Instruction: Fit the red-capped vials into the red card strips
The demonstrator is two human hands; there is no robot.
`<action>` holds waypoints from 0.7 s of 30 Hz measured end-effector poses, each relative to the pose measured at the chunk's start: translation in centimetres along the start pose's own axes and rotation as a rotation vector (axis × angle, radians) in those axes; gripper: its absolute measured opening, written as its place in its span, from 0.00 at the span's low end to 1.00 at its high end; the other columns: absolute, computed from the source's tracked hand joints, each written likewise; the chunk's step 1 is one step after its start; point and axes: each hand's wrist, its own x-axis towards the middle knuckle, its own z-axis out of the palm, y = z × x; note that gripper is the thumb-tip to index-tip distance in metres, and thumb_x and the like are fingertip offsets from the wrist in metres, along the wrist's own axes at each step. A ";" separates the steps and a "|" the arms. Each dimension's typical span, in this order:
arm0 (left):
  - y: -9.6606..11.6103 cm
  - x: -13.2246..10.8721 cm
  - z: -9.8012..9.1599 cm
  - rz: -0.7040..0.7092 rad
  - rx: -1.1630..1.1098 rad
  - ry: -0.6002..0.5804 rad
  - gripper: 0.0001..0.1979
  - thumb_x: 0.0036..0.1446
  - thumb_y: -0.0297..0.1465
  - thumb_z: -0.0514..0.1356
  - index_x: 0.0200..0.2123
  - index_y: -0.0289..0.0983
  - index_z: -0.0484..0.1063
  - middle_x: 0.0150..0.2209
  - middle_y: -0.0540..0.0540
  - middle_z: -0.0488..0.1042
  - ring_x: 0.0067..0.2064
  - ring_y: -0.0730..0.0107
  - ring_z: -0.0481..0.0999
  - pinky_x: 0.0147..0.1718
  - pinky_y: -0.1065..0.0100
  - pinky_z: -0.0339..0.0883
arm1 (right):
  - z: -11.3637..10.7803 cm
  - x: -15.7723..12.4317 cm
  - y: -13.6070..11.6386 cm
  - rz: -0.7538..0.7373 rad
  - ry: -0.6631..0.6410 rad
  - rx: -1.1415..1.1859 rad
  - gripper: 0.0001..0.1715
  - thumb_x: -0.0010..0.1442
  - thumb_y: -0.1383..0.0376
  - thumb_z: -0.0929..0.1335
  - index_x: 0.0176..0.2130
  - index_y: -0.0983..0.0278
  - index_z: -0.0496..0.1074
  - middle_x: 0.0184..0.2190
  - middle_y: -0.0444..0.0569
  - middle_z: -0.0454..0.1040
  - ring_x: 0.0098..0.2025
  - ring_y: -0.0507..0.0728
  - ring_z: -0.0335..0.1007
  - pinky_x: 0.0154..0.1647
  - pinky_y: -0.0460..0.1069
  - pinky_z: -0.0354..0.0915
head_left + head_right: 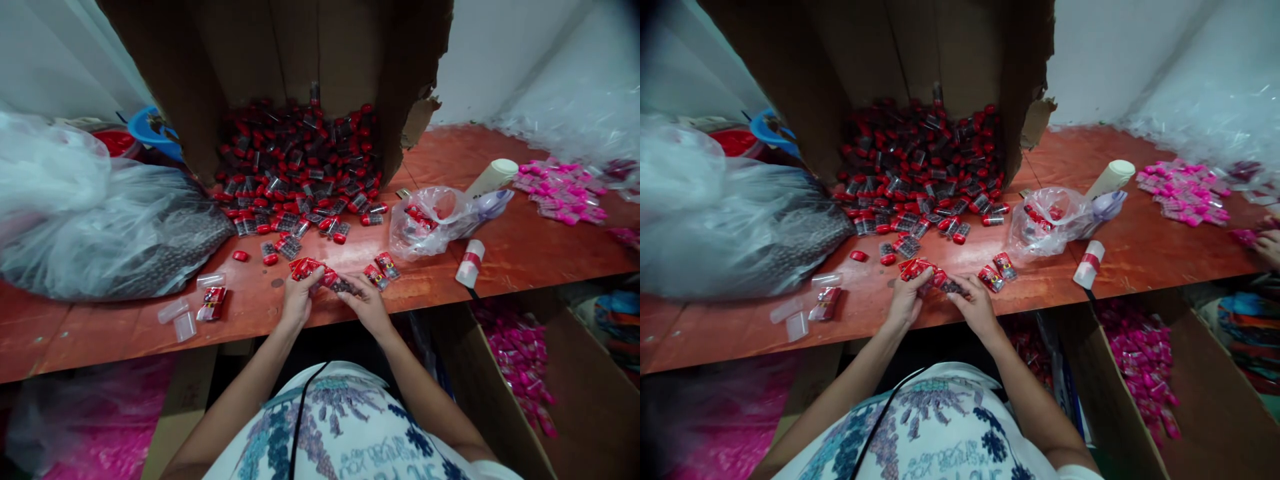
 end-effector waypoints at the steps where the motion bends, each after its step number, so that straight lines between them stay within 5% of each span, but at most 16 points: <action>1: 0.0 -0.1 -0.1 -0.008 0.000 -0.014 0.12 0.36 0.27 0.71 0.26 0.33 0.74 0.26 0.51 0.76 0.28 0.74 0.75 0.34 0.71 0.69 | 0.1 0.0 0.0 0.004 0.009 0.010 0.23 0.55 0.67 0.68 0.51 0.54 0.71 0.43 0.46 0.69 0.44 0.55 0.68 0.42 0.49 0.67; 21: -0.1 -0.7 -0.3 0.013 0.179 -0.172 0.13 0.37 0.25 0.70 0.30 0.34 0.76 0.29 0.50 0.77 0.31 0.71 0.75 0.38 0.70 0.67 | 0.7 -0.3 0.9 0.100 0.079 0.255 0.22 0.51 0.64 0.72 0.48 0.58 0.73 0.44 0.47 0.75 0.45 0.57 0.71 0.48 0.53 0.67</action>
